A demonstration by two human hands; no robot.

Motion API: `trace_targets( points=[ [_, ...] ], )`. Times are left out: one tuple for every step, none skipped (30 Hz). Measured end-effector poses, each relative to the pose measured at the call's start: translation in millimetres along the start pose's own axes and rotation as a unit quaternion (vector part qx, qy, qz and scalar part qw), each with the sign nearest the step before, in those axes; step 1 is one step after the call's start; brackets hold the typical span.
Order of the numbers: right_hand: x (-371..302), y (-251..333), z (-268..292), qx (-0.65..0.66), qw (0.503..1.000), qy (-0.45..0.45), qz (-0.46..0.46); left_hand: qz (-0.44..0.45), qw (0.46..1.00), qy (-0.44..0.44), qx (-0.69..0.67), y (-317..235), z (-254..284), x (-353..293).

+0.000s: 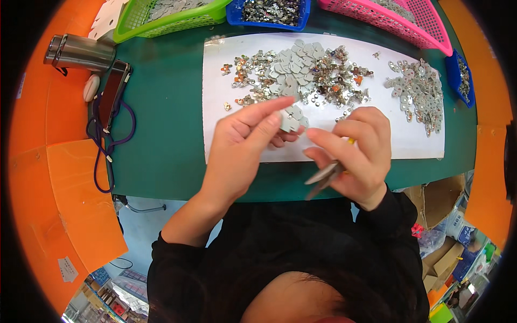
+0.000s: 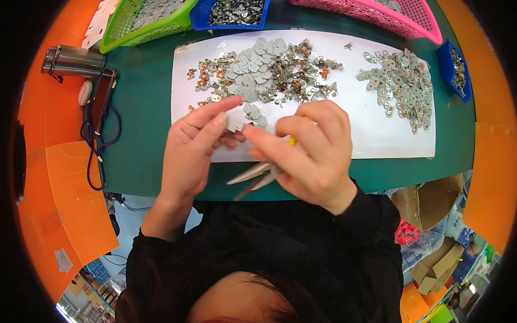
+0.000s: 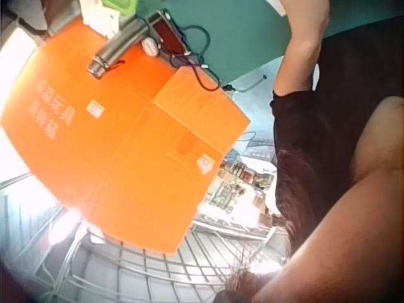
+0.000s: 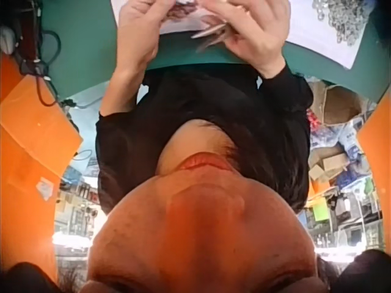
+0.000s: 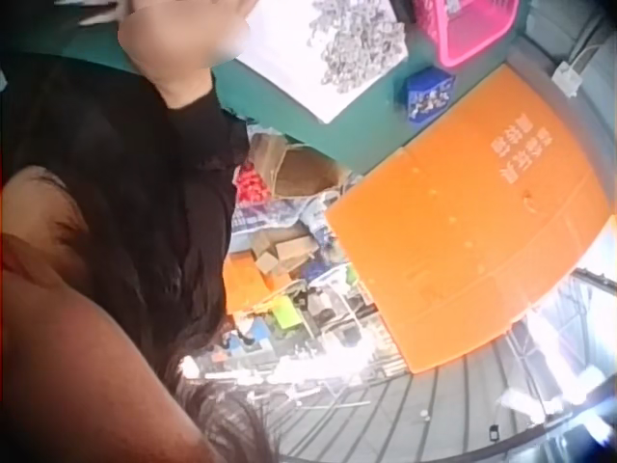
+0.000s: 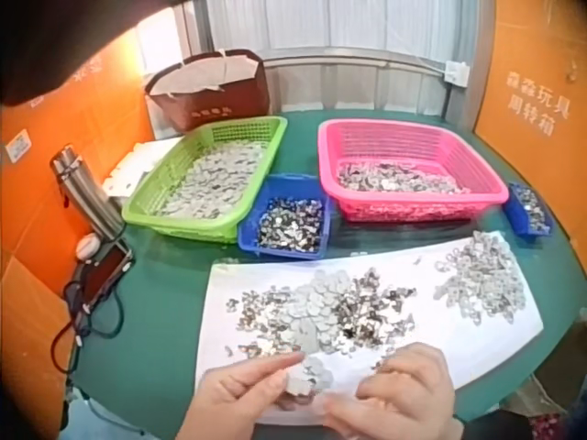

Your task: Assembling small metal components using pliers at a factory workbench.

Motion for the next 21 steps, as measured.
trace_targets(
  points=[
    [1.7, 3.0, -3.0, -0.024, 1.000, 0.009, 0.011, 0.001, 1.000, 0.021, -0.007, 2.6, -2.5, -3.1],
    [1.3, 3.1, -5.4, -0.025, 1.000, 0.008, 0.012, 0.001, 1.000, 0.022, -0.007, 3.3, -4.3, -6.3],
    [-0.5, 2.3, -8.5, -0.028, 0.999, 0.007, 0.015, -0.008, 1.000, 0.027, 0.010, 3.2, -6.2, -9.4],
    [-1.2, 1.0, -12.4, -0.029, 0.999, 0.008, 0.020, -0.017, 0.999, 0.029, 0.024, 3.4, -5.8, -11.6],
    [-1.8, 0.3, -13.7, -0.027, 0.999, 0.010, 0.020, 0.007, 0.999, 0.039, 0.010, 3.7, -4.1, -14.0],
    [-3.0, -1.1, -14.0, 0.006, 1.000, 0.013, 0.003, 0.008, 0.999, 0.037, 0.007, 3.6, -1.2, -18.0],
    [-4.1, -0.7, -12.3, 0.038, 0.999, 0.013, -0.012, 0.002, 0.997, 0.061, 0.046, 2.2, -1.1, -24.9],
    [-5.9, 1.4, -11.6, 0.040, 0.999, 0.014, -0.010, -0.004, 0.993, 0.084, 0.084, 2.0, -2.0, -31.0],
    [-8.6, 3.4, -11.1, 0.092, 0.995, 0.017, -0.036, -0.066, 0.982, 0.071, 0.162, 9.6, -0.2, -34.5],
    [-11.6, 5.5, -11.7, 0.142, 0.988, 0.019, -0.064, -0.065, 0.982, 0.071, 0.162, 11.3, 1.8, -36.7],
    [-13.7, 8.4, -13.0, 0.160, 0.984, 0.030, -0.078, -0.126, 0.956, 0.066, 0.257, 10.1, 3.9, -39.2],
    [-16.1, 11.0, -15.3, 0.160, 0.983, 0.031, -0.079, -0.185, 0.917, 0.059, 0.349, 9.3, 5.0, -40.9],
    [-19.7, 12.2, -18.5, 0.175, 0.980, 0.033, -0.090, -0.257, 0.885, 0.040, 0.387, 8.9, 3.9, -38.4],
    [-21.9, 12.4, -20.7, 0.190, 0.976, 0.036, -0.102, -0.255, 0.886, 0.039, 0.386, 9.2, 5.7, -39.2],
    [-18.8, 10.7, -21.3, 0.180, 0.978, 0.049, -0.088, -0.242, 0.886, 0.033, 0.394, 8.7, 9.1, -40.4],
    [-14.2, 8.2, -19.5, 0.182, 0.978, 0.051, -0.088, -0.230, 0.886, 0.027, 0.403, 7.2, 12.9, -41.5],
    [-9.7, 6.1, -16.7, 0.112, 0.990, 0.056, -0.069, -0.228, 0.886, 0.025, 0.402, 7.1, 17.7, -42.6],
    [-6.8, 4.0, -16.1, 0.042, 0.996, 0.061, -0.048, -0.195, 0.915, -0.020, 0.352, 8.1, 25.9, -43.2],
    [-7.1, 1.7, -18.7, -0.001, 0.996, 0.075, -0.044, -0.161, 0.938, -0.062, 0.300, 9.3, 32.1, -43.4],
    [-7.4, 1.7, -21.1, -0.001, 0.996, 0.076, -0.045, -0.160, 0.939, -0.062, 0.299, 8.2, 33.4, -42.8],
    [-7.2, 3.3, -24.8, -0.022, 0.995, 0.091, -0.038, -0.161, 0.953, -0.078, 0.246, 5.8, 35.0, -41.3]
  ],
)
Point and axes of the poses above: each hand's wrist, its own x-axis towards the middle knuckle, its own z-axis out of the back of the hand, y = z × x, the point moved 2 cm from there along x, towards the middle knuckle, and after that the axes turned 3 degrees about x, right-handed, at the moved point
